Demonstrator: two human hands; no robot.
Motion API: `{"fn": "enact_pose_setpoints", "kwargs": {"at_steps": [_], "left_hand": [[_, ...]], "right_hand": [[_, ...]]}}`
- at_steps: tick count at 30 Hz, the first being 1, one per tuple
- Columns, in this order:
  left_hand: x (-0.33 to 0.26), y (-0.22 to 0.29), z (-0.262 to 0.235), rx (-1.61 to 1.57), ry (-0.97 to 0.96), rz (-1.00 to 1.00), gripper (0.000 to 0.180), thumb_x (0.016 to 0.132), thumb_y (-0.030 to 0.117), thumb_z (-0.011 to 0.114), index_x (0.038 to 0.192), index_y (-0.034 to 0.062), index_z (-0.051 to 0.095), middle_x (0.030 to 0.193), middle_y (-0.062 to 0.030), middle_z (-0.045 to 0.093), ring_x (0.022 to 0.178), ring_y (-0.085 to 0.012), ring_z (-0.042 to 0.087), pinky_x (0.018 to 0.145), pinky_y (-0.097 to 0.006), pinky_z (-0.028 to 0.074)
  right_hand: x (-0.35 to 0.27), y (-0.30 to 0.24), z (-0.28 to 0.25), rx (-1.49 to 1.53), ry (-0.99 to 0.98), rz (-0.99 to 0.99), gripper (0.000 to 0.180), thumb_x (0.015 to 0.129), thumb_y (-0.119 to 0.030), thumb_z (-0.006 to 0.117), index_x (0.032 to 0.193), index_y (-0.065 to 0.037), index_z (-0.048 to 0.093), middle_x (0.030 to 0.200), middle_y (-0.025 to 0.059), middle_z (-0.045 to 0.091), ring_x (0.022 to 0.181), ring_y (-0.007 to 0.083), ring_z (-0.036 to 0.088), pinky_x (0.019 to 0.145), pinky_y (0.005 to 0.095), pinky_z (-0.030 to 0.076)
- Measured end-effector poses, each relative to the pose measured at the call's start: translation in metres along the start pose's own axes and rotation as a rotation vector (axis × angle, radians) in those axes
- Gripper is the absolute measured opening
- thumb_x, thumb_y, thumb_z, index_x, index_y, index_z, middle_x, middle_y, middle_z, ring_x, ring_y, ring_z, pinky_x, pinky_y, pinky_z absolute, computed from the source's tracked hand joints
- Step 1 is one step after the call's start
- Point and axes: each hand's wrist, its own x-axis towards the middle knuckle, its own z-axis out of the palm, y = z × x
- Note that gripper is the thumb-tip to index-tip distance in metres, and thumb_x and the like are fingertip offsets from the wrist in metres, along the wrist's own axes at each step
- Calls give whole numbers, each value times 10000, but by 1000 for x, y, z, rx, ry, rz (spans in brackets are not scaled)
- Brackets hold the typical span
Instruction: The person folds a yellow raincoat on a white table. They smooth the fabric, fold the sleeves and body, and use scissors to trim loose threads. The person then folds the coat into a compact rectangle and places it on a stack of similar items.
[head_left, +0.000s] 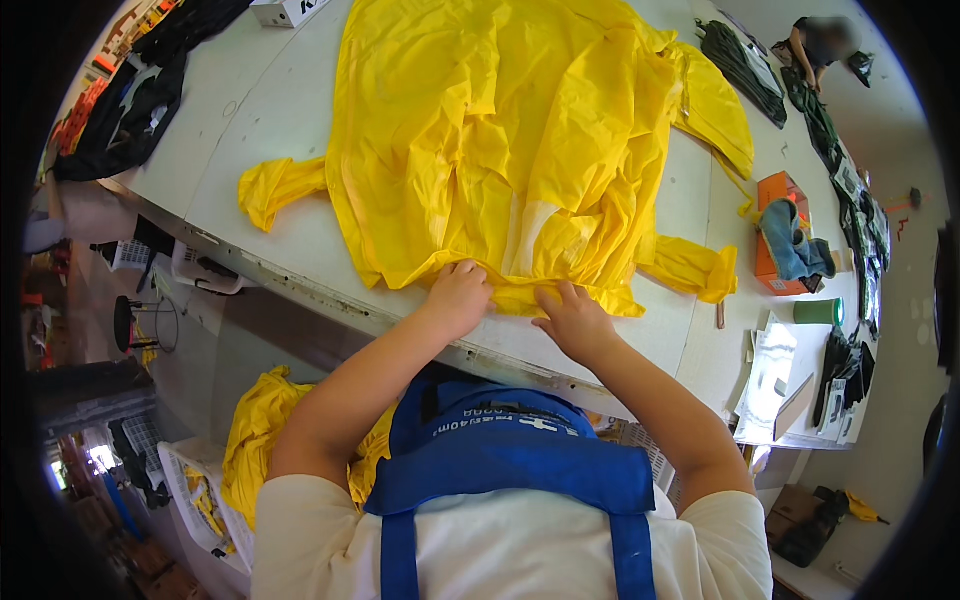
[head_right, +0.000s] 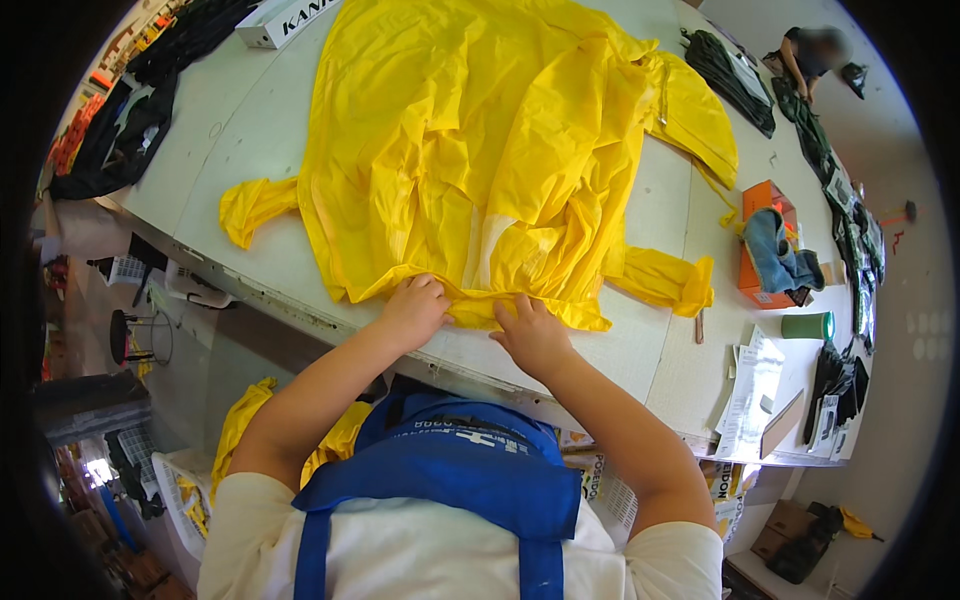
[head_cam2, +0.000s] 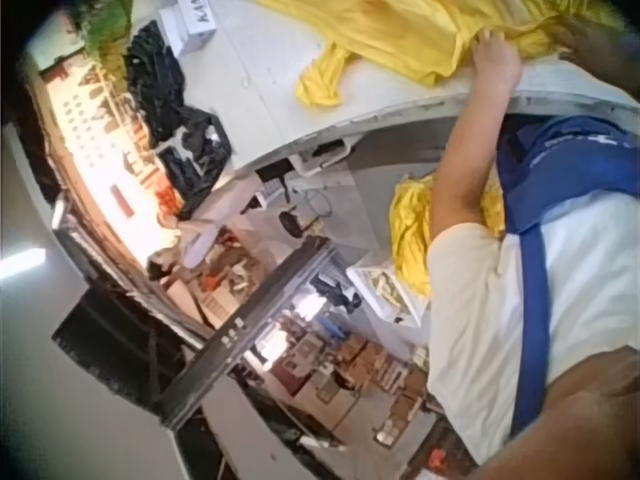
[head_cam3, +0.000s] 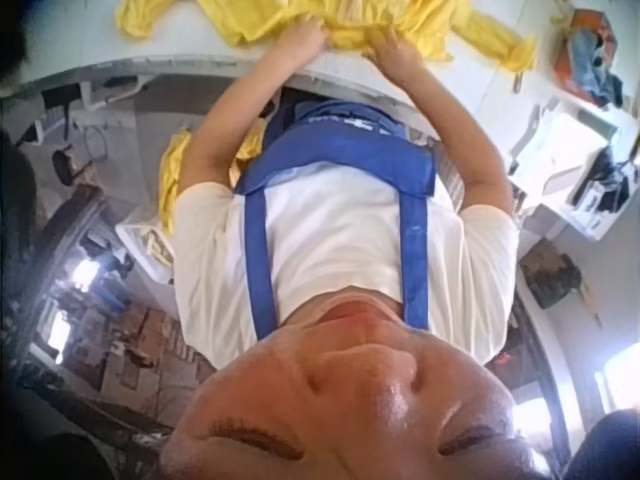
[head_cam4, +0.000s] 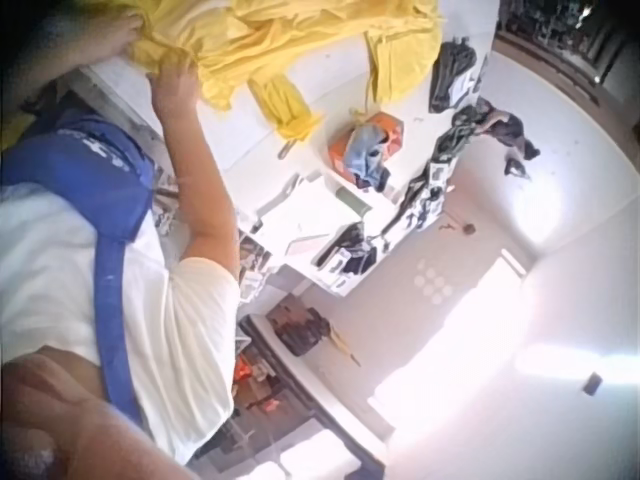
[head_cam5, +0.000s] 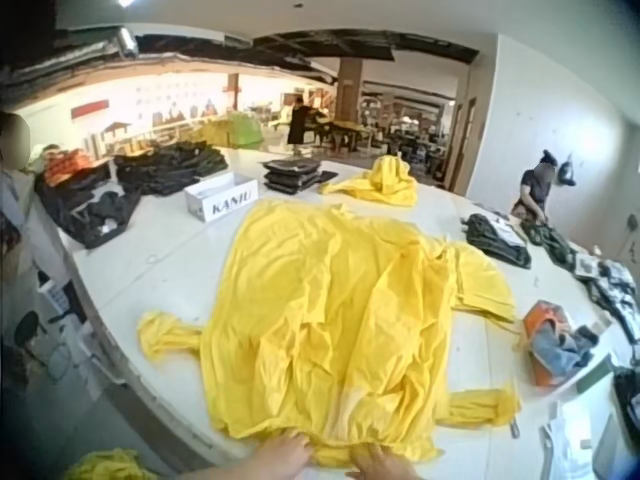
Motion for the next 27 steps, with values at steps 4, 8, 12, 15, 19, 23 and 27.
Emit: {"fn": "enact_pose_setpoints", "kwargs": {"at_steps": [4, 8, 12, 15, 19, 23, 27], "left_hand": [[7, -3, -2, 4, -66, -12, 219, 806, 280, 636, 880, 82, 691, 857, -76, 636, 994, -277, 543, 841, -417, 419], [24, 2, -5, -9, -16, -159, 215, 827, 260, 602, 943, 88, 659, 859, -97, 632, 882, -295, 571, 779, -421, 427], [36, 44, 13, 173, 106, -43, 275, 824, 225, 603, 1057, 82, 624, 927, -142, 610, 890, -310, 553, 785, -459, 426], [34, 70, 38, -144, 175, -74, 311, 813, 193, 617, 1106, 86, 617, 981, -166, 587, 976, -327, 517, 852, -507, 401], [21, 82, 37, -179, 252, -47, 312, 800, 164, 635, 1108, 113, 628, 1036, -158, 561, 1066, -365, 473, 963, -596, 322], [24, 93, 43, -80, 174, -70, 276, 822, 152, 597, 1094, 144, 641, 1103, -113, 540, 1114, -380, 450, 1003, -692, 228], [35, 99, 34, -57, 43, -151, 269, 848, 140, 530, 1093, 143, 641, 1119, -79, 539, 1128, -372, 443, 997, -732, 184]], "right_hand": [[2, 1, 16, -40, -29, 15, 333, 812, -249, 643, 1101, -92, 594, 1015, 115, 606, 988, 312, 570, 847, 434, 490], [17, 11, 23, -116, 50, 14, 257, 825, -260, 631, 1033, -109, 646, 978, 111, 641, 1073, 288, 548, 996, 472, 371], [26, 13, 26, -83, -52, 130, 252, 838, -210, 619, 1064, -101, 643, 993, 120, 657, 1139, 282, 527, 1040, 456, 334], [27, 29, 23, 337, -71, 307, 283, 819, -158, 619, 1084, -60, 612, 1006, 155, 655, 1142, 302, 527, 1015, 422, 375], [0, 59, 21, 385, 28, 365, 369, 765, -103, 596, 1128, -51, 565, 1014, 166, 640, 1125, 331, 524, 962, 430, 410], [-13, 55, 12, 296, 10, 357, 407, 724, -54, 578, 1130, -54, 556, 974, 118, 644, 1041, 319, 552, 919, 428, 431], [-17, 48, 7, 249, 59, 315, 361, 721, -56, 582, 1081, -68, 571, 953, 91, 651, 988, 312, 566, 877, 425, 442]]}}
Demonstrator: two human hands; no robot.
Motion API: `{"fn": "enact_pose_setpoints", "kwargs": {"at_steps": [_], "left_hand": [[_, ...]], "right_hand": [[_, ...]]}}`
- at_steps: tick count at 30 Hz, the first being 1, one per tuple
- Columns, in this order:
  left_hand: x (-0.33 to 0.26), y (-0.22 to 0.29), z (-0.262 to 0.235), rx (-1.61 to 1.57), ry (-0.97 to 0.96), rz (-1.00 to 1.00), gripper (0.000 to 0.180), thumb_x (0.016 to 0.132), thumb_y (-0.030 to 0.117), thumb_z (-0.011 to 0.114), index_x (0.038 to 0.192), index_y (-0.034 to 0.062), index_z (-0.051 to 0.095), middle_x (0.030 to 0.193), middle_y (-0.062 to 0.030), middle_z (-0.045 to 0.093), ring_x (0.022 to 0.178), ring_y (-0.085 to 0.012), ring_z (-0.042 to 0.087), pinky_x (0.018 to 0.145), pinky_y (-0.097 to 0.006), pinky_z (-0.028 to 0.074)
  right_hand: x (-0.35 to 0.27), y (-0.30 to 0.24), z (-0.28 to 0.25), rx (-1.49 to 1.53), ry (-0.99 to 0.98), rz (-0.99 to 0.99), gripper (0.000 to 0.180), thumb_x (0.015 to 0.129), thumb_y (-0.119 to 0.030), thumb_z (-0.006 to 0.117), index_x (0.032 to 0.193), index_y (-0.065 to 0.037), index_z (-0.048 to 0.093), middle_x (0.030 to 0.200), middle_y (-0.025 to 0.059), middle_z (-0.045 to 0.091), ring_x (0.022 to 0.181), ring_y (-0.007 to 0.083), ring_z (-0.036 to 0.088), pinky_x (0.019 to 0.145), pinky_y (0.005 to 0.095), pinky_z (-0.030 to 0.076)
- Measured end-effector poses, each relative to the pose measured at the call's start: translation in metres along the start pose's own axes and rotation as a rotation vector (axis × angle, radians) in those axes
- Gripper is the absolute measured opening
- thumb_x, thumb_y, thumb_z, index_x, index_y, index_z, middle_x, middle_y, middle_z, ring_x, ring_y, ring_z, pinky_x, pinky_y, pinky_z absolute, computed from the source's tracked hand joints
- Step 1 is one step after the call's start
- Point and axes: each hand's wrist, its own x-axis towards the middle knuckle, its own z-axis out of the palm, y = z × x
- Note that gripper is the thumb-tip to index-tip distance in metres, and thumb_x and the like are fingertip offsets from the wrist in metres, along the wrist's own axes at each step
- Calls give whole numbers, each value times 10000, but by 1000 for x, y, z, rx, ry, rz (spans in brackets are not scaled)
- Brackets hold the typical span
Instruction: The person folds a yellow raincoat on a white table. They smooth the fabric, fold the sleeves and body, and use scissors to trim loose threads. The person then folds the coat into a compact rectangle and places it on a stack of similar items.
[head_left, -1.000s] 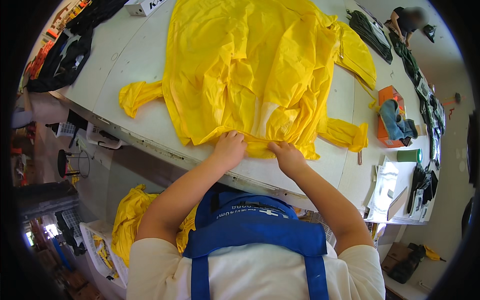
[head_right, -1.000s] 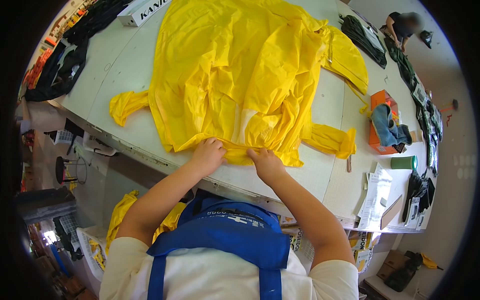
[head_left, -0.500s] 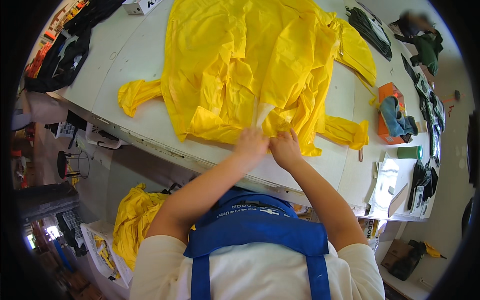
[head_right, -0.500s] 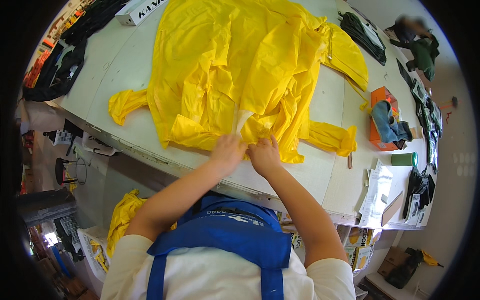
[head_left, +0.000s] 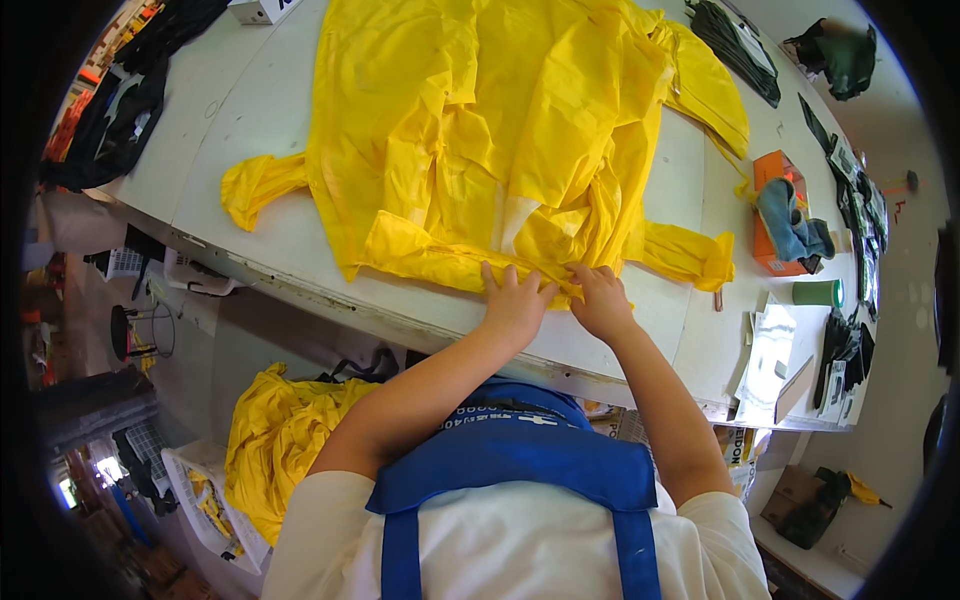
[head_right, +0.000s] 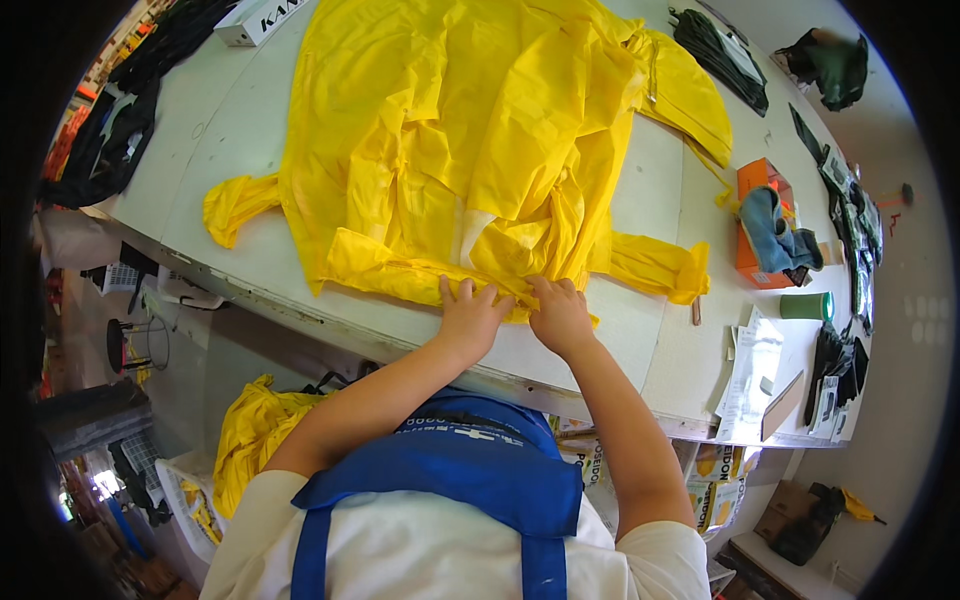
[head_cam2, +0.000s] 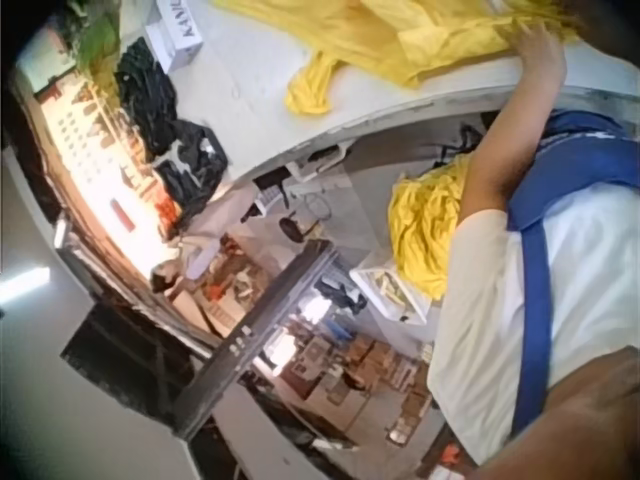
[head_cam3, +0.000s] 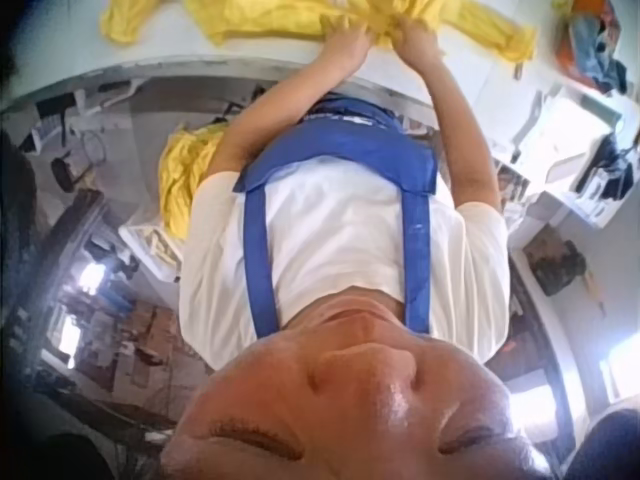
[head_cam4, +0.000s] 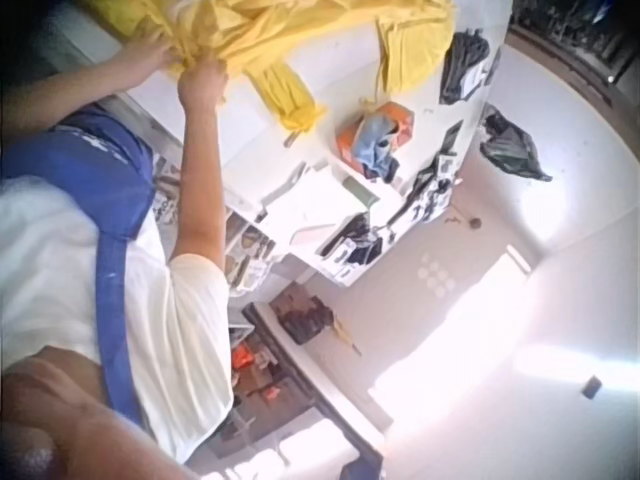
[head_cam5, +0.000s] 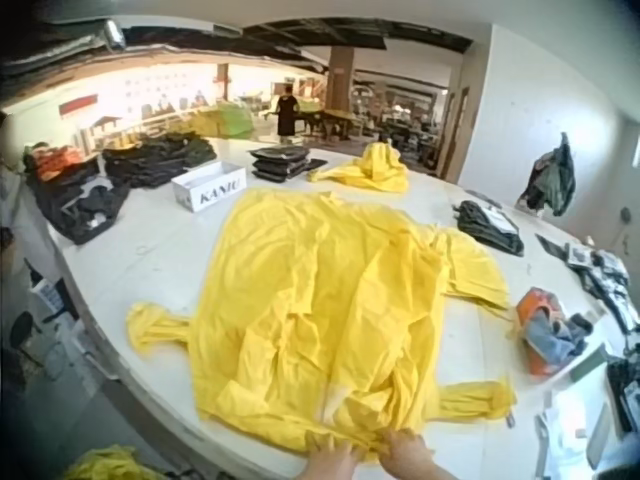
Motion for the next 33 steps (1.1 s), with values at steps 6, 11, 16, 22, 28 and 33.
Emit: {"fn": "enact_pose_setpoints", "kwargs": {"at_steps": [6, 11, 16, 22, 28, 33], "left_hand": [[0, 7, 0, 1, 4, 12, 261, 839, 132, 516, 1063, 160, 648, 1093, -39, 553, 1131, -296, 456, 1010, -693, 200], [2, 4, 17, -136, 1, 71, 247, 806, 148, 565, 1020, 215, 669, 1086, 21, 571, 1118, -228, 467, 941, -512, 290], [3, 3, 4, -397, 30, -2, 127, 737, 230, 684, 858, 190, 684, 1011, 15, 617, 1084, -220, 481, 883, -460, 287], [5, -4, 10, -625, 95, -108, 194, 708, 303, 751, 820, 160, 682, 807, -5, 646, 981, -243, 558, 896, -452, 297], [-5, 7, -1, -479, 236, 4, 155, 745, 271, 734, 801, 136, 683, 865, -26, 677, 1085, -257, 573, 923, -456, 296], [-6, 1, 7, -538, 254, 2, 128, 775, 255, 688, 752, 130, 675, 840, -22, 673, 1078, -244, 561, 909, -496, 281]], "right_hand": [[3, 12, 11, -53, -282, 98, 285, 749, -64, 570, 1033, -57, 586, 955, 171, 660, 965, 363, 584, 852, 437, 458], [0, 17, 6, 164, -333, 120, 297, 768, -23, 569, 1063, -11, 542, 943, 190, 649, 966, 366, 585, 843, 400, 477], [-5, 35, -2, 899, -408, 350, 362, 784, 71, 554, 1133, -3, 498, 1053, 70, 556, 954, 167, 554, 824, 282, 466], [-7, 12, -14, 1240, -327, 518, 410, 773, 81, 565, 1155, -43, 481, 980, 65, 561, 877, 141, 541, 750, 243, 451], [-17, -6, -13, 1164, -209, 503, 410, 781, 64, 576, 1155, -67, 472, 961, 61, 557, 826, 129, 534, 718, 227, 442], [-25, -20, -16, 599, -5, 68, 225, 754, -30, 669, 958, -64, 580, 950, 66, 580, 831, 227, 559, 741, 328, 462]]}}
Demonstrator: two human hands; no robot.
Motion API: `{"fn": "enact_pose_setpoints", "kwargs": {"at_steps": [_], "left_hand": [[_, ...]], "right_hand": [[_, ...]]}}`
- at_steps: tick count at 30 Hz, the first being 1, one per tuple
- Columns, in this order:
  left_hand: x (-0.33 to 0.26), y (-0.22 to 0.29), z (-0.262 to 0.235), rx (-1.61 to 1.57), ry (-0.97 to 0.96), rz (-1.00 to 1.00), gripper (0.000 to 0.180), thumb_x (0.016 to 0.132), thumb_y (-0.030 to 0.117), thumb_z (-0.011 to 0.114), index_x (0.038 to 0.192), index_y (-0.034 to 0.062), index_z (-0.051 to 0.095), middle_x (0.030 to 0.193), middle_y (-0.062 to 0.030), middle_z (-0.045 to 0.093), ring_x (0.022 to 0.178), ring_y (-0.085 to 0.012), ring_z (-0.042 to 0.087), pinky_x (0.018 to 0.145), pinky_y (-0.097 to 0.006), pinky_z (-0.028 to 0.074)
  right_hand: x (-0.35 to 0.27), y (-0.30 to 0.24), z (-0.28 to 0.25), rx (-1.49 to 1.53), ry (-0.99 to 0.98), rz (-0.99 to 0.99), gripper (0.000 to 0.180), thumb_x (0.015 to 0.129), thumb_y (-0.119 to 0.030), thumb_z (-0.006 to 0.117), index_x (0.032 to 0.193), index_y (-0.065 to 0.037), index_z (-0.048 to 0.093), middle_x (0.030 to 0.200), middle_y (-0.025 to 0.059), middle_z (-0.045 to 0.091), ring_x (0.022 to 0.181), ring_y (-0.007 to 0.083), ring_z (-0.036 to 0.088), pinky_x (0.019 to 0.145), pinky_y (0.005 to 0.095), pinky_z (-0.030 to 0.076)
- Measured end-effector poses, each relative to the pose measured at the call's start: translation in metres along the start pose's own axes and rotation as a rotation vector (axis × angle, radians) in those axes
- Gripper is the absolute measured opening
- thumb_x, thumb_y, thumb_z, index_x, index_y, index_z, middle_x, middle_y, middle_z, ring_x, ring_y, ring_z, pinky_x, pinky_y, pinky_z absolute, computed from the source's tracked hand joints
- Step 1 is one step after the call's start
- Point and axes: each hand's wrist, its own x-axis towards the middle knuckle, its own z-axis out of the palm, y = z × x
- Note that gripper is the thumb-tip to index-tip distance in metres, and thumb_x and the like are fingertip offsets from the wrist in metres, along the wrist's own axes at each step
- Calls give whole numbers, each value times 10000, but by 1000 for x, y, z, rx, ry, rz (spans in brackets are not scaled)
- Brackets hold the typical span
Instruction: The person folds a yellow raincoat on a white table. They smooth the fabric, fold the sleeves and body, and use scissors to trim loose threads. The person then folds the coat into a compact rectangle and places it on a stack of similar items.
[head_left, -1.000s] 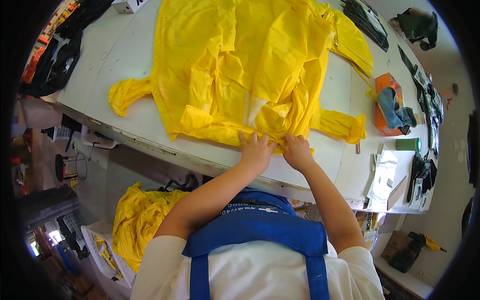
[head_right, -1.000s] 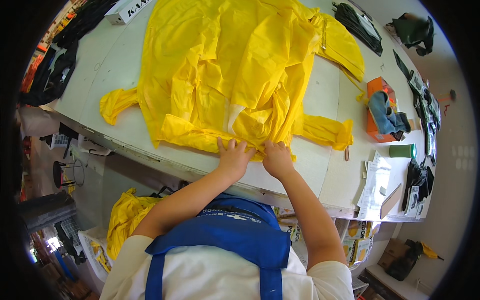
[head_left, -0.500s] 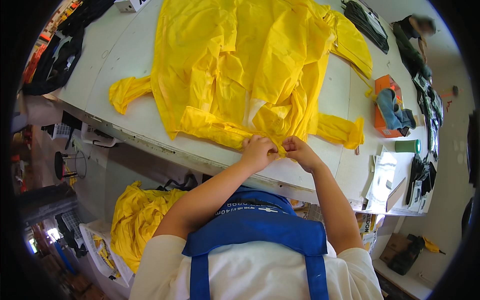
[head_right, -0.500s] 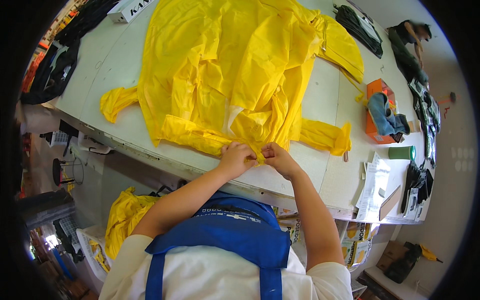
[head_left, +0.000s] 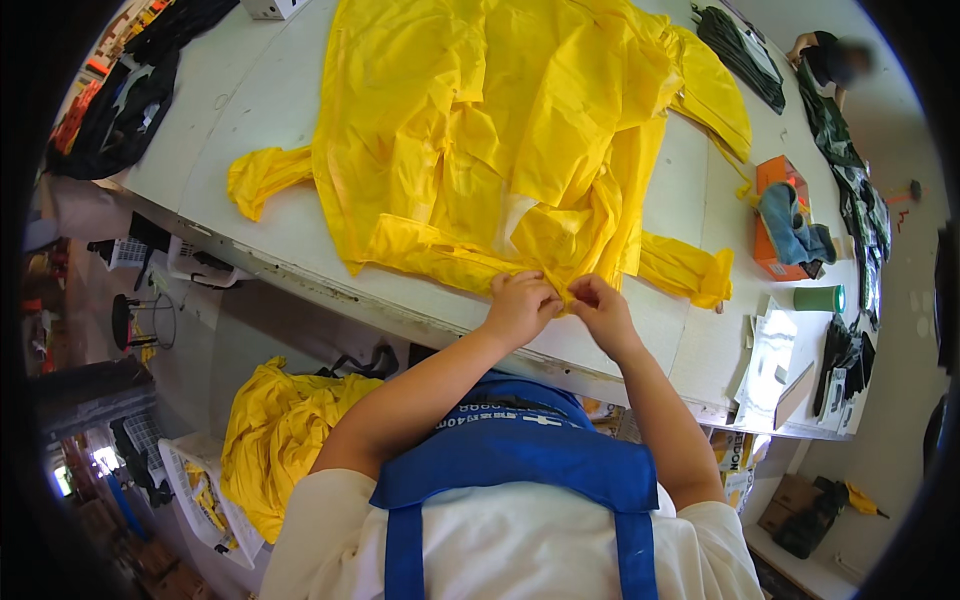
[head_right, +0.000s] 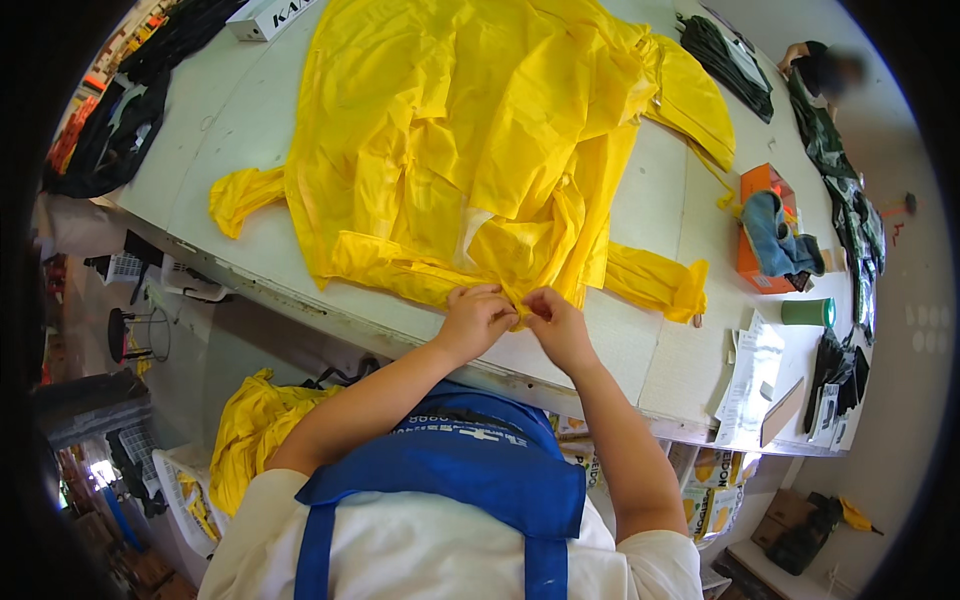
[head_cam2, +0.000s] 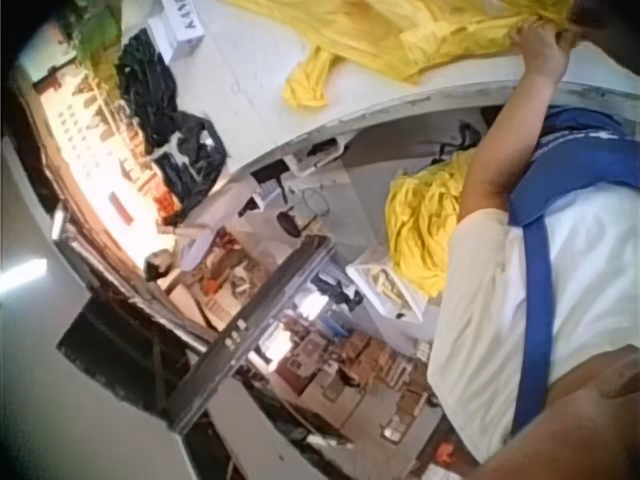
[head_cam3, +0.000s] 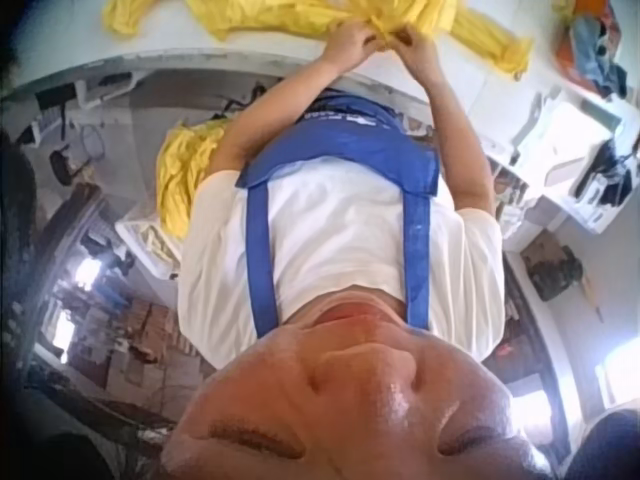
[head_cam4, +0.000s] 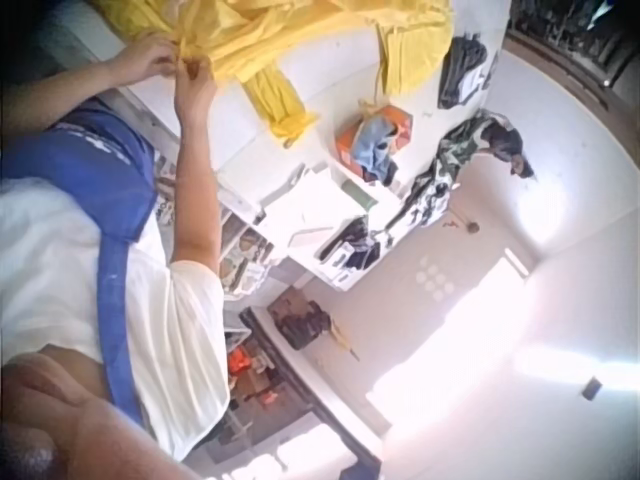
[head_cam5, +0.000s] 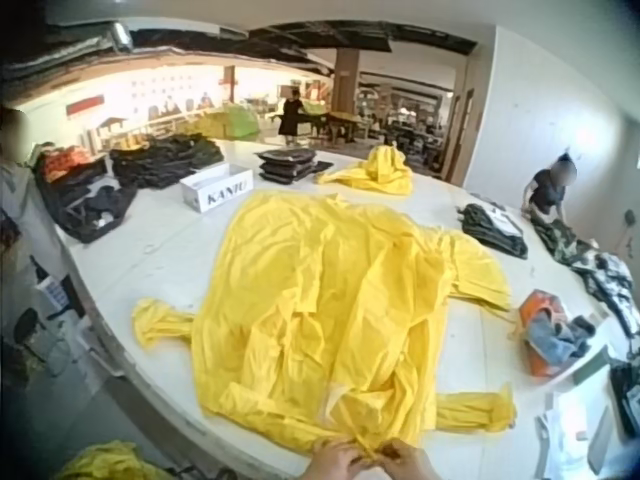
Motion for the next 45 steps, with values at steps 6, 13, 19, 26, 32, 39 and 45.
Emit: {"fn": "enact_pose_setpoints", "kwargs": {"at_steps": [6, 13, 19, 26, 32, 39, 45], "left_hand": [[2, 16, -16, 97, 0, -34, 79, 769, 200, 654, 780, 121, 654, 921, -33, 613, 1024, -269, 528, 861, -490, 302], [-2, -27, -88, 465, 279, -125, 55, 755, 168, 663, 777, 134, 625, 1020, -41, 541, 1003, -302, 475, 817, -484, 338], [-25, -32, -125, 647, 354, -140, 74, 784, 172, 627, 805, 101, 637, 1043, -98, 584, 1050, -334, 497, 795, -497, 390], [-37, 24, -32, -365, -401, 33, 191, 865, 186, 574, 1019, 85, 625, 965, -182, 649, 940, -368, 611, 827, -440, 479], [-20, -18, -107, -554, -796, -186, 301, 901, 152, 593, 1179, 37, 600, 1233, -110, 590, 1091, -208, 577, 945, -331, 445], [23, -182, -200, -804, 616, -628, 741, 841, 184, 685, 1436, 36, 269, 1322, -189, 470, 1188, -277, 480, 955, -381, 425], [45, -159, -210, -65, 186, -595, 657, 789, 69, 639, 1392, 89, 378, 1217, -220, 509, 1110, -370, 509, 905, -413, 447]], "right_hand": [[-9, -15, 10, -670, 181, -405, 142, 701, -108, 717, 805, -76, 626, 905, 74, 567, 918, 279, 531, 808, 389, 425], [-20, 6, -20, -740, 250, -307, 101, 721, -71, 687, 779, -66, 604, 879, 73, 557, 897, 292, 524, 784, 399, 422], [-26, -4, -27, -842, 9, -94, 182, 735, -136, 707, 869, -53, 615, 940, 108, 574, 955, 306, 536, 833, 413, 424], [77, -91, 62, -251, -152, -382, 500, 781, -266, 724, 1174, -20, 536, 1150, 189, 557, 1114, 365, 522, 937, 415, 436], [107, -23, 132, -810, -232, -294, 431, 811, -322, 632, 1130, -40, 563, 1074, 203, 587, 986, 363, 588, 855, 423, 485], [27, -34, 48, -253, -857, 150, 215, 883, -174, 553, 1038, -60, 650, 928, 139, 669, 834, 284, 633, 771, 351, 498], [42, -69, -28, 46, -1169, 467, 287, 904, -166, 546, 1152, -35, 609, 1089, 103, 657, 985, 213, 616, 876, 338, 476]]}}
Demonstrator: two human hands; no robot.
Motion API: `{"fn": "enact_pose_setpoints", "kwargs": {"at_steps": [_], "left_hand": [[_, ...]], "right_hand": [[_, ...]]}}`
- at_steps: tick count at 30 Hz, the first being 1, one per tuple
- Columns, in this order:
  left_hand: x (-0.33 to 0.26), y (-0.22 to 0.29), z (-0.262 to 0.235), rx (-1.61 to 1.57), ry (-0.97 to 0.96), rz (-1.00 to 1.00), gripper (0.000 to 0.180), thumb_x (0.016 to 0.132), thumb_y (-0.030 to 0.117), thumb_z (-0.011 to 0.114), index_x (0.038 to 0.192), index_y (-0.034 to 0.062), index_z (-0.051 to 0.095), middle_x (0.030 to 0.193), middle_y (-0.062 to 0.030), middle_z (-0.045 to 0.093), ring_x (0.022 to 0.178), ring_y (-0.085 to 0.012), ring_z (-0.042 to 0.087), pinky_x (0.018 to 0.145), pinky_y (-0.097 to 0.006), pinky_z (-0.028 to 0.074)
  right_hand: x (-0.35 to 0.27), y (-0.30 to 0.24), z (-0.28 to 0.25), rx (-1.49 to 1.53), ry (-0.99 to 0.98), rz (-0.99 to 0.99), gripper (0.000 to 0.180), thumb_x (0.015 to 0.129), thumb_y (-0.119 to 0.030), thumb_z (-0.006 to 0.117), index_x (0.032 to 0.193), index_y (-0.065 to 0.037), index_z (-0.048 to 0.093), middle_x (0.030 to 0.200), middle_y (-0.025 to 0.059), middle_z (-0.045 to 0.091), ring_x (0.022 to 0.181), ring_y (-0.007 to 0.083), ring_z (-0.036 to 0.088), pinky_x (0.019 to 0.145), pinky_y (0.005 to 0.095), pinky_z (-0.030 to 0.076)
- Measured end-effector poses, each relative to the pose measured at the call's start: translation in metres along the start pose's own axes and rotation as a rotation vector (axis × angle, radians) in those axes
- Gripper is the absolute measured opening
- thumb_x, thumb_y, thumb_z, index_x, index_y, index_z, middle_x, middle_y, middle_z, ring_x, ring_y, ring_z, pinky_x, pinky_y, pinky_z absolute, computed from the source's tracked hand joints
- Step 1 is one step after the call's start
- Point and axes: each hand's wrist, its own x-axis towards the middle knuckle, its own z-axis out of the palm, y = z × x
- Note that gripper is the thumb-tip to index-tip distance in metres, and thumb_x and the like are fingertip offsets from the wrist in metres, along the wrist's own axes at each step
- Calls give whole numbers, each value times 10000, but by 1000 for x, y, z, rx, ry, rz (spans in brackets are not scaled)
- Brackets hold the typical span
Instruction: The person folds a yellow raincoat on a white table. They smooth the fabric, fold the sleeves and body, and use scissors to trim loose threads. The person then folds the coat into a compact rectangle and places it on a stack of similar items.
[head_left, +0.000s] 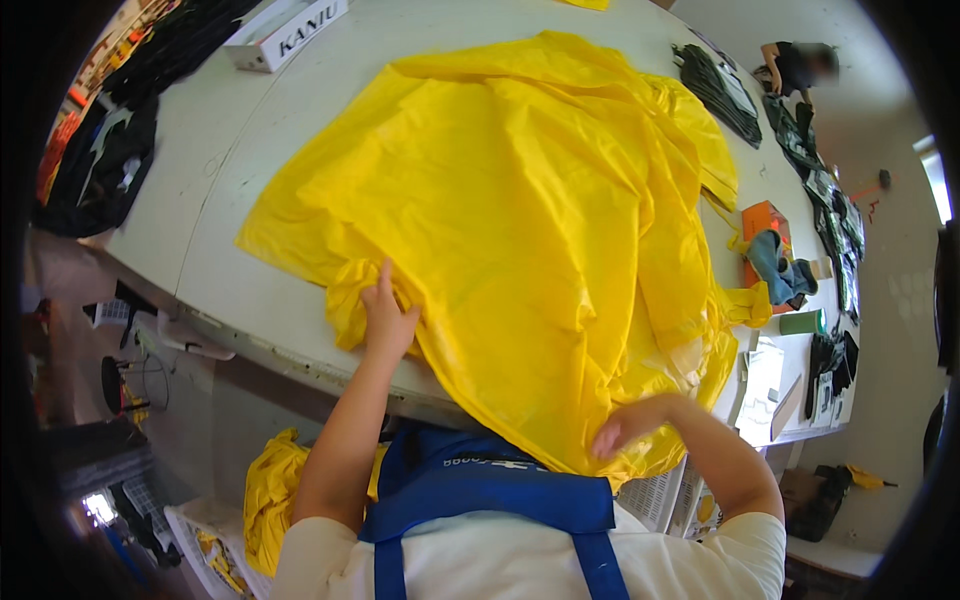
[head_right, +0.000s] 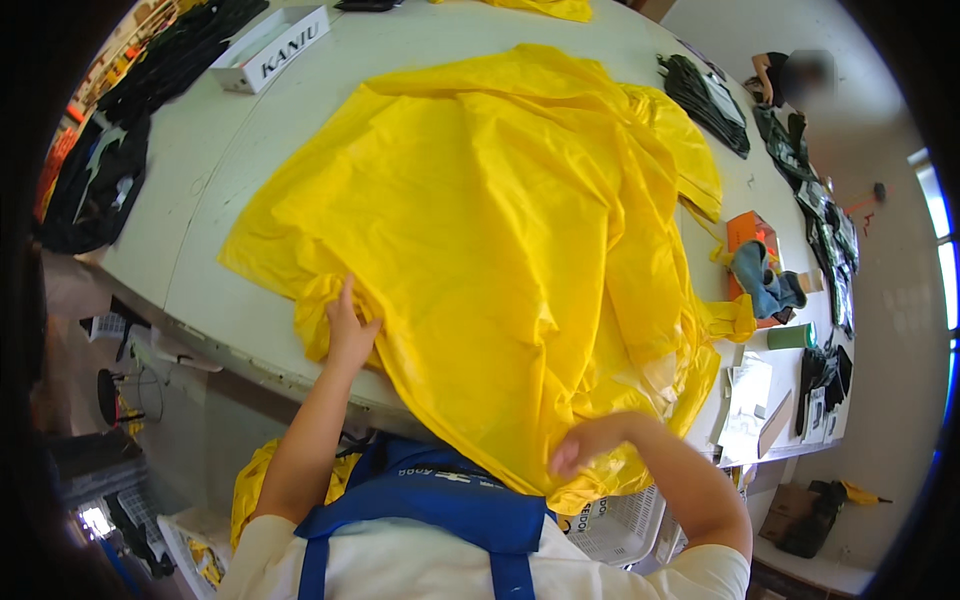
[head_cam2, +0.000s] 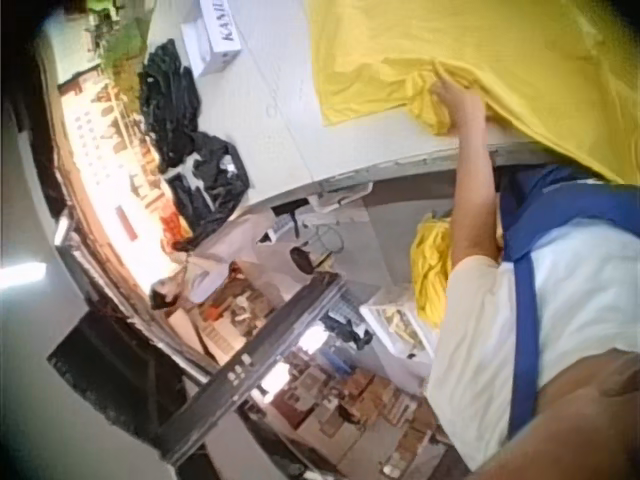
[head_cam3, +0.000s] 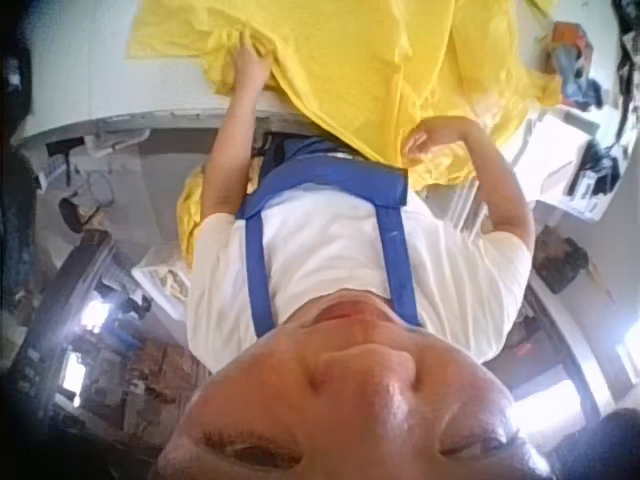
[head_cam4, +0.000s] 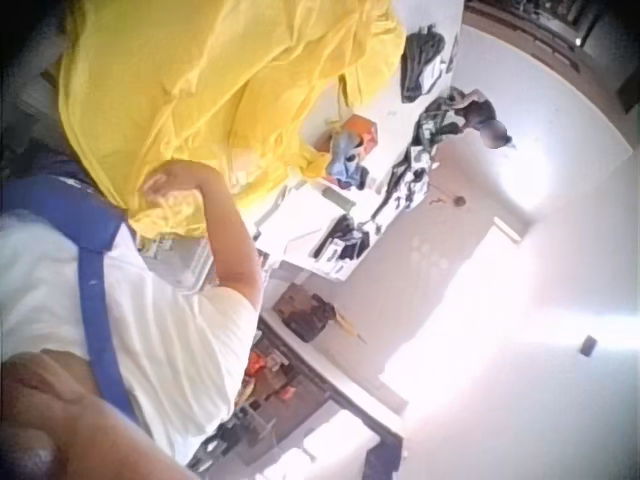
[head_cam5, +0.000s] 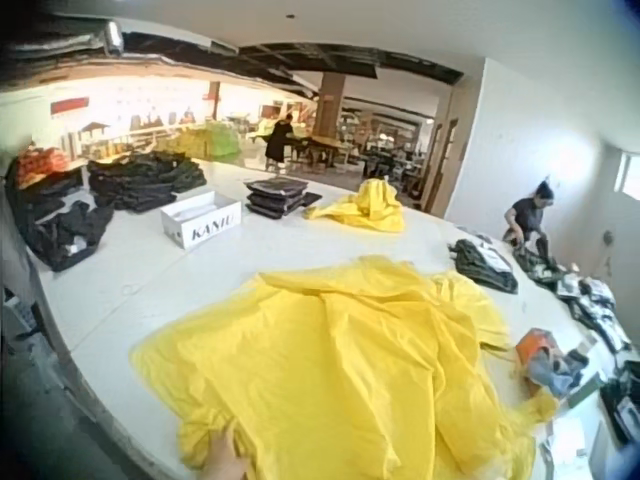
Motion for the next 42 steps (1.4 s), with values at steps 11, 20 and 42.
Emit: {"fn": "enact_pose_setpoints", "kwargs": {"at_steps": [11, 20, 42], "left_hand": [[-63, 20, -95, 711, -332, 12, 378, 747, 57, 571, 1116, 73, 651, 912, -183, 593, 852, -379, 594, 742, -436, 489], [11, 116, -54, -182, -128, 4, 788, 807, 175, 681, 1476, 134, 267, 1301, -156, 451, 1122, -260, 499, 855, -337, 472], [-15, 26, -59, -1141, -19, -338, 558, 852, 167, 625, 1347, 88, 380, 1278, -92, 412, 999, -179, 495, 824, -351, 446]], "right_hand": [[-58, 117, -393, 335, 2032, 223, 439, 910, -229, 585, 1281, -5, 516, 1216, 134, 593, 1102, 222, 550, 937, 317, 413], [-24, -78, -244, -598, 1690, -766, 301, 773, -20, 655, 1072, -30, 620, 899, 61, 622, 836, 219, 585, 782, 297, 468], [14, -120, 73, -990, 865, -439, 282, 629, -15, 667, 894, -112, 652, 1186, 126, 595, 919, 262, 590, 800, 368, 504]]}}
